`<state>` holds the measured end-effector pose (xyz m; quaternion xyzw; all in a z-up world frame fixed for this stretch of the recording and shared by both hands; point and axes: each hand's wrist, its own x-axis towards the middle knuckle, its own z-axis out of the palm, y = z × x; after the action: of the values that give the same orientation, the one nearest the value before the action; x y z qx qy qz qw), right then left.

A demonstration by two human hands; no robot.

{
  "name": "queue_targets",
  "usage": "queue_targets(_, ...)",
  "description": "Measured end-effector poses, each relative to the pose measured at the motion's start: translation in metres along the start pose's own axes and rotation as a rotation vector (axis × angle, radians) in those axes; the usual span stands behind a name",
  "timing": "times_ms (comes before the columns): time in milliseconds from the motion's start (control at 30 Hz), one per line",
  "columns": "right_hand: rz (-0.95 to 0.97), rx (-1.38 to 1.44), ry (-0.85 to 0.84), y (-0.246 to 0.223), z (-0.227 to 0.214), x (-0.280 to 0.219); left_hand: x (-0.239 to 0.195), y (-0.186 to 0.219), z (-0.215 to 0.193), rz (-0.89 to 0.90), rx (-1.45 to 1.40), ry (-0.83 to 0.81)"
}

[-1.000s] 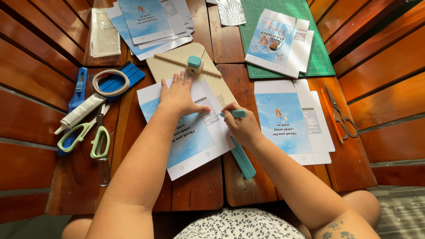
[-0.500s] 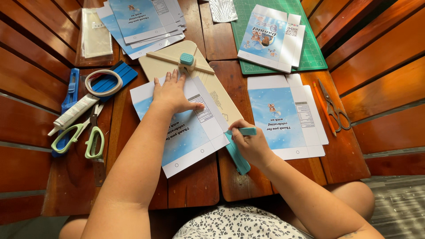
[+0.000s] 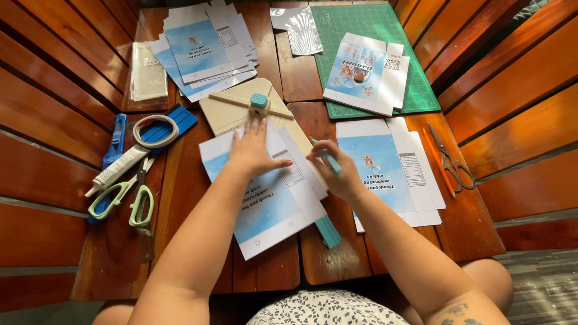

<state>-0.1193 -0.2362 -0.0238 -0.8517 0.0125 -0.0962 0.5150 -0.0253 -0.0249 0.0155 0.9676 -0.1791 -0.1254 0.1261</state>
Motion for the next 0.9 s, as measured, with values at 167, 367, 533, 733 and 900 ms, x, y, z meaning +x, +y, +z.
queue_targets(167, -0.151, -0.249, -0.163, 0.023, 0.012, 0.0, -0.013, -0.021, 0.004, -0.014, -0.08, 0.025)
queue_targets(367, -0.068, -0.255, -0.197, 0.022, 0.005, 0.002, -0.02, -0.048, 0.008, -0.021, 0.021, -0.007)
queue_targets(533, -0.054, -0.237, -0.202, 0.022, 0.0, 0.003, -0.014, -0.048, 0.017, -0.012, -0.008, 0.015)
queue_targets(733, -0.056, -0.173, -0.168, 0.025, -0.004, 0.003, -0.012, -0.044, 0.017, 0.011, -0.008, 0.022)
queue_targets(900, -0.059, -0.123, -0.142, 0.029, -0.006, 0.004, -0.015, -0.039, 0.014, 0.01, -0.009, 0.03)
